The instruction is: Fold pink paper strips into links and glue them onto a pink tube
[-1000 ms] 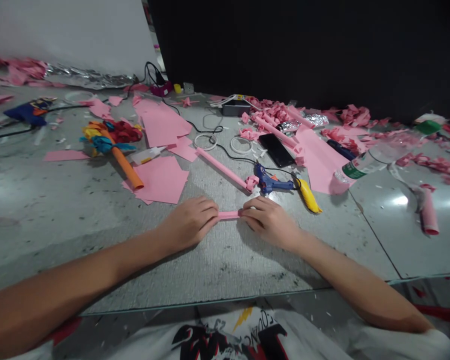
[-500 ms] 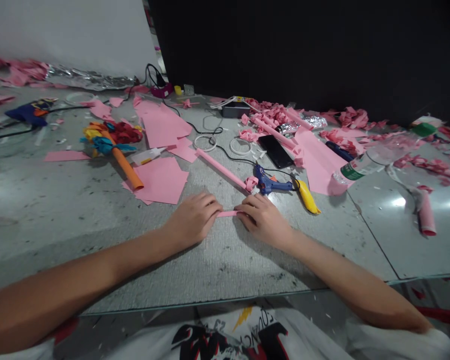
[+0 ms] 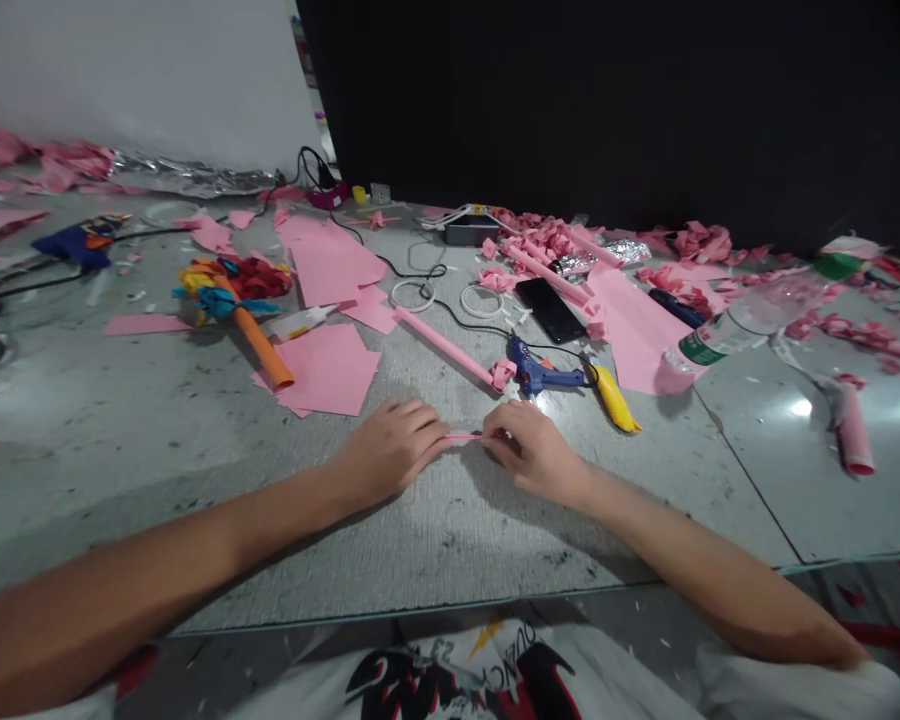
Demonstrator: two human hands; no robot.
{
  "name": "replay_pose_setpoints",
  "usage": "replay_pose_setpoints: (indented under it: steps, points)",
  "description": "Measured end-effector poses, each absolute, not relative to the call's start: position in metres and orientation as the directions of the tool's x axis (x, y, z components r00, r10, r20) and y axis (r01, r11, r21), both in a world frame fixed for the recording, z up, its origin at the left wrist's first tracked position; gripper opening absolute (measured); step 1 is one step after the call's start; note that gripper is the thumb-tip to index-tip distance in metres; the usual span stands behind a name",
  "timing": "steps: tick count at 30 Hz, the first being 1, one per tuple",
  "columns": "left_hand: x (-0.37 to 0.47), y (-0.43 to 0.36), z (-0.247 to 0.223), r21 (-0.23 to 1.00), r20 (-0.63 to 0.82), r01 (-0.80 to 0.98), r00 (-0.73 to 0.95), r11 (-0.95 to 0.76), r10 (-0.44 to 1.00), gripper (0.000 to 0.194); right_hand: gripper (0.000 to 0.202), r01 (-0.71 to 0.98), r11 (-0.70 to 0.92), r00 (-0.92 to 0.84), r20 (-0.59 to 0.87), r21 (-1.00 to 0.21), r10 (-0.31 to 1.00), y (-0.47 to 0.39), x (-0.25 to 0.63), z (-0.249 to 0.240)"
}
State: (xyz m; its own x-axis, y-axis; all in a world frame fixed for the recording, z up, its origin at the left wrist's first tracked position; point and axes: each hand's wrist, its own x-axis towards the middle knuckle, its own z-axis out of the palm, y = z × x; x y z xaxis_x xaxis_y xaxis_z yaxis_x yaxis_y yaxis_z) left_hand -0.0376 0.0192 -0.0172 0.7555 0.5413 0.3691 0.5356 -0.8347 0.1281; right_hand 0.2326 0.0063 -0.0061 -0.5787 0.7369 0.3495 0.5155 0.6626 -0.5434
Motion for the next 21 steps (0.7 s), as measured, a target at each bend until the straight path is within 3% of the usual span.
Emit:
replay_pose_setpoints:
  steps: [3, 7, 11, 14, 21]
  points:
    - [-0.039, 0.018, -0.016, -0.007, 0.421, 0.512, 0.781, -0.859, 0.461, 0.025, 0.003, 0.516, 0.641, -0.551, 0.353, -0.568, 0.756, 0.004, 0.232, -0.006]
    - [-0.038, 0.012, -0.013, -0.095, 0.443, 0.471, 0.809, -0.877, 0.387, 0.021, 0.02, 0.494, 0.717, -0.612, 0.389, -0.491, 0.688, 0.002, 0.229, -0.008]
    - [-0.036, 0.01, -0.015, -0.006, 0.471, 0.443, 0.792, -0.897, 0.388, 0.019, 0.018, 0.464, 0.811, -0.691, 0.427, -0.357, 0.584, 0.003, 0.231, -0.012]
    - [-0.036, 0.013, -0.017, 0.084, 0.473, 0.426, 0.779, -0.901, 0.412, 0.023, 0.021, 0.439, 0.836, -0.72, 0.427, -0.329, 0.547, 0.004, 0.235, -0.012]
    - [-0.032, 0.008, -0.005, 0.046, 0.476, 0.44, 0.78, -0.897, 0.407, 0.024, 0.022, 0.43, 0.86, -0.738, 0.441, -0.275, 0.51, 0.001, 0.231, -0.01]
